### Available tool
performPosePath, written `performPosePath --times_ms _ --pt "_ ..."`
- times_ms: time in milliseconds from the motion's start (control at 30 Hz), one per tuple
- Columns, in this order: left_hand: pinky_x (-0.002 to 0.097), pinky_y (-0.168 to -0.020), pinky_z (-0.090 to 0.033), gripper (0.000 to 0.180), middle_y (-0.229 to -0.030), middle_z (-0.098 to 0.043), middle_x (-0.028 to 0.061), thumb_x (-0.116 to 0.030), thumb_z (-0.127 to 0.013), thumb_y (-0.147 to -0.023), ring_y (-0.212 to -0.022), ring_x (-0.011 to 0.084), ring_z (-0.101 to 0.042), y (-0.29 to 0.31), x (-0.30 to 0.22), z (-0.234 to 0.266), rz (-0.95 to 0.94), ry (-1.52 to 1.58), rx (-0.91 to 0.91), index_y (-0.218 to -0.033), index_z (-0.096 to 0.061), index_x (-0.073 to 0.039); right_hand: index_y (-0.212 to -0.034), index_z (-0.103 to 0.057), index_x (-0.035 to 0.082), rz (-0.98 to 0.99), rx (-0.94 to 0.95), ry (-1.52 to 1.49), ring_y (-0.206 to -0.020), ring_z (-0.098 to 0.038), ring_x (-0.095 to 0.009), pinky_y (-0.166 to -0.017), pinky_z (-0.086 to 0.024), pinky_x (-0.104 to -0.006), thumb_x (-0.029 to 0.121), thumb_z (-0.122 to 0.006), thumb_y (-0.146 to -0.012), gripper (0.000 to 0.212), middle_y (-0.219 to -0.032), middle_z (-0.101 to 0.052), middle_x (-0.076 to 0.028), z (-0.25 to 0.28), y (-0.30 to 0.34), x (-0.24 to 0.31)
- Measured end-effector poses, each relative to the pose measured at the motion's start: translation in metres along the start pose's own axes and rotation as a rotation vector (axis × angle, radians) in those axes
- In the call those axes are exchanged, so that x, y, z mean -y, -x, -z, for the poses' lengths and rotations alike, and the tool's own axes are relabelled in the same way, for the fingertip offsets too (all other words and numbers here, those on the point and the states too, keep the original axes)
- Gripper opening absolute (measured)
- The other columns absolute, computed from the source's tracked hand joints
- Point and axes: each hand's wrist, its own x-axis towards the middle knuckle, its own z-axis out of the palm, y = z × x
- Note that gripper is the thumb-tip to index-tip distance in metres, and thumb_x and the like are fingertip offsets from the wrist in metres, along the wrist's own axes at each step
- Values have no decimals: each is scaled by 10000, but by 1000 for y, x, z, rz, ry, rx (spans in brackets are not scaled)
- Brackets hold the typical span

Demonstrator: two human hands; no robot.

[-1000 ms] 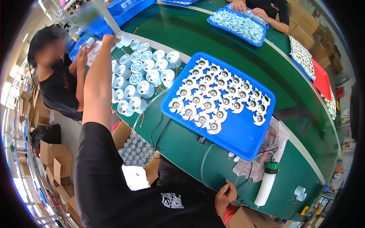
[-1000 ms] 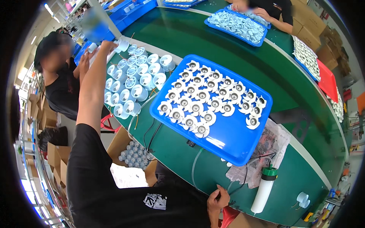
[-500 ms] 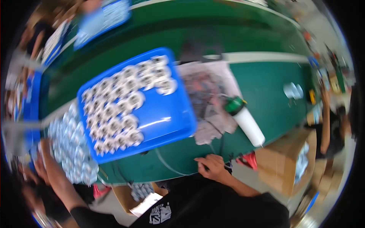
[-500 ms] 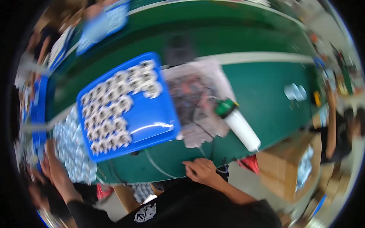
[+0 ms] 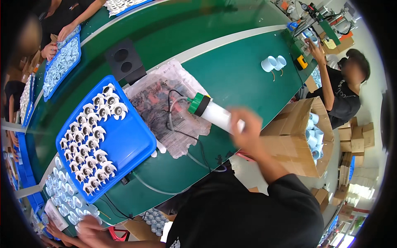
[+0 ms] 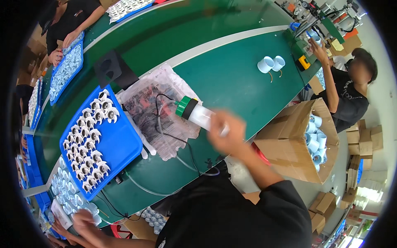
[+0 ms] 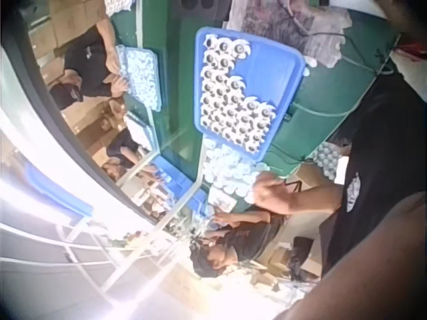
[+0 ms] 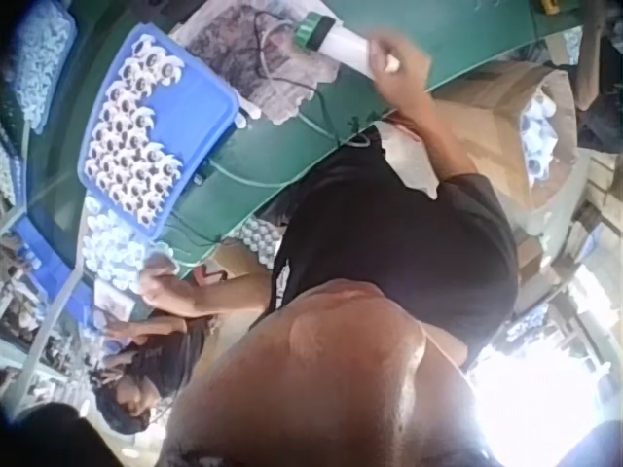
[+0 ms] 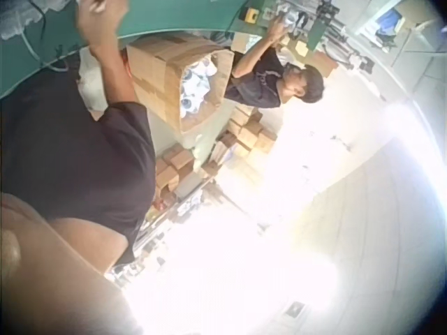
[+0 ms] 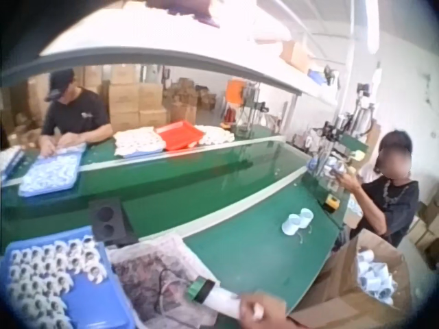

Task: Apply adhesive paste to fan motor centers and assemble fan blades into housings.

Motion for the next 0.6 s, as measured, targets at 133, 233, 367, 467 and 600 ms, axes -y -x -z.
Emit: performPosePath --times_ms 133,233,367,467,600 --pt "232 -507 -354 246 -631 -504 51 -132 -591 -933 -542 105 -453 65 -4 -117 388 225 172 -736 -494 -20 -1123 -605 47 -338 -68 461 -606 -615 -230 -586 -490 -363 161 -607 -911 240 -700 -611 -125 80 -90 -122" --pt "224 -488 -291 244 -638 -469 9 -146 -540 -990 -537 54 -380 86 18 -149 453 237 -119 -787 -489 -21 -1106 -625 52 -626 -90 718 -863 -681 -345 -752 -524 -431 342 -640 -882 367 -916 -696 -171 144 -115 -226" --pt "231 -460 -240 238 -625 -487 -15 -173 -577 -977 -535 30 -347 110 56 -178 230 -106 -185 -808 -564 -7 -1005 -657 49 -956 235 897 -882 -683 -350 -768 -524 -449 439 -711 -786 451 -934 -703 -185 167 -120 -268" --pt "234 -464 -259 224 -611 -507 -22 -148 -605 -959 -532 34 -371 112 50 -178 231 -237 -99 -806 -593 15 -932 -668 31 -703 182 1048 -885 -681 -354 -760 -530 -450 373 -745 -745 398 -909 -697 -197 149 -110 -284" --pt "237 -522 -355 206 -653 -563 11 -146 -592 -965 -585 60 -456 114 51 -178 249 -316 -160 -844 -613 20 -843 -685 -2 -613 301 819 -761 -666 -372 -675 -512 -446 308 -720 -762 322 -793 -662 -226 158 -112 -264"
